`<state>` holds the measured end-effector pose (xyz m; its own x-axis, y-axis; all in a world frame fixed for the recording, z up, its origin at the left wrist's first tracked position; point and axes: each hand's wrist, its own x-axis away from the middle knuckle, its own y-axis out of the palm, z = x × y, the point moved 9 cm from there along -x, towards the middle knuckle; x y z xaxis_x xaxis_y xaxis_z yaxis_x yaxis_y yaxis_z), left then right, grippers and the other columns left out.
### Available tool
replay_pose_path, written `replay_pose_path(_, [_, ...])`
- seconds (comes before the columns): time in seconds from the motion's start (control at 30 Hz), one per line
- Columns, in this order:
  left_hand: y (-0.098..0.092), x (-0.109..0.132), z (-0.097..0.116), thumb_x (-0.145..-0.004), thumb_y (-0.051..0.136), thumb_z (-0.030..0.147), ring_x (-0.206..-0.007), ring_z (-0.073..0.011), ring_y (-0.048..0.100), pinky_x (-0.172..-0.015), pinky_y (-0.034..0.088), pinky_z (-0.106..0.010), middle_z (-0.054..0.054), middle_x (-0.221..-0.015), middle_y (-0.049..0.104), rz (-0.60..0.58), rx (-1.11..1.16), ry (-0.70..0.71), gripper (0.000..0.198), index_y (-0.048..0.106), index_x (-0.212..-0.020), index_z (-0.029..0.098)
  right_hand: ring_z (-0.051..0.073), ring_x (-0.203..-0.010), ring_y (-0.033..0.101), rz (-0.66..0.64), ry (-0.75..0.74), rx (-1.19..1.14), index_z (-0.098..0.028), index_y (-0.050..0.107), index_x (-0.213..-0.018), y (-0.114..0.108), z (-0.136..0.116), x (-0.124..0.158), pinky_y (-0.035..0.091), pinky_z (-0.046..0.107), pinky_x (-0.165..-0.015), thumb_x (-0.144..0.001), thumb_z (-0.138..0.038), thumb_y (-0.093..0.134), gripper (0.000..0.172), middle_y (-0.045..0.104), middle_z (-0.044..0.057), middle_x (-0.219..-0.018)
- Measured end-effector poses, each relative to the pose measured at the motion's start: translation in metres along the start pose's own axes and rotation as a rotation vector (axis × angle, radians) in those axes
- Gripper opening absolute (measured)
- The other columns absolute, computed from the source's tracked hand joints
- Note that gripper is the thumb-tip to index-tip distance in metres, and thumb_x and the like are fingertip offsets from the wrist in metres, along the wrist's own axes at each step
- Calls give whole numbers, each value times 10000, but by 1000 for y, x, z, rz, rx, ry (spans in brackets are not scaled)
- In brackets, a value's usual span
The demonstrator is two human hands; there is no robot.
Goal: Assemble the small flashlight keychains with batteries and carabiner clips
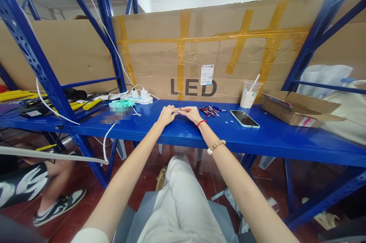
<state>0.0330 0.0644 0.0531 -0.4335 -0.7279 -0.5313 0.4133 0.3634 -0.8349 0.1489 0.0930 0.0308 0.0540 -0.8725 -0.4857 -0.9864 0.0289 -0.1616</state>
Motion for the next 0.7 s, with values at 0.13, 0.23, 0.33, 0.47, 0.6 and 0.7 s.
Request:
replay_pose_path(0.13, [1, 1, 0, -875, 445, 264, -954, -232, 520, -838, 342, -362, -67, -1018, 659, -16, 8, -10, 279, 649, -1061, 220, 221, -816, 681, -20, -24, 47, -140, 710, -728, 3, -6, 2, 546, 346, -786, -585, -241, 751, 180, 728, 75, -825])
replay_pose_path(0.23, [2, 2, 0, -870, 450, 263, -937, -229, 533, -830, 345, -358, -61, -990, 679, -28, 25, -5, 272, 655, -1044, 221, 215, -815, 679, -30, -47, 117, -152, 715, -718, 3, -12, 5, 539, 342, -787, -632, -200, 717, 98, 728, 70, -839])
replay_pose_path(0.33, [2, 2, 2, -871, 447, 263, -933, -219, 551, -826, 355, -348, -56, -1018, 684, -30, 50, 14, 277, 642, -1064, 219, 210, -820, 673, -16, -76, 216, -163, 722, -740, 0, -20, 9, 526, 336, -784, -682, -171, 673, 77, 727, 65, -841])
replay_pose_path(0.47, [0, 2, 6, -887, 419, 266, -951, -211, 576, -837, 362, -350, -67, -1085, 668, -6, 76, 34, 277, 623, -1060, 192, 212, -808, 662, 30, -110, 363, -172, 728, -767, -5, -30, 11, 513, 318, -734, -716, -228, 662, 101, 723, 70, -860])
replay_pose_path(0.6, [-1, 3, 13, -912, 374, 285, -933, -199, 605, -875, 357, -368, -63, -1082, 669, -1, 107, 62, 283, 602, -1050, 190, 193, -742, 651, 19, -134, 477, -187, 734, -754, -12, -41, 14, 488, 273, -656, -736, -300, 654, 140, 725, 54, -826])
replay_pose_path(0.7, [1, 4, 24, -916, 357, 283, -1039, -202, 576, -895, 382, -341, -65, -1167, 624, -22, 164, 99, 289, 564, -1098, 196, 176, -696, 634, -16, -141, 536, -214, 737, -705, -24, -52, 17, 457, 253, -620, -720, -338, 666, 144, 724, 26, -774])
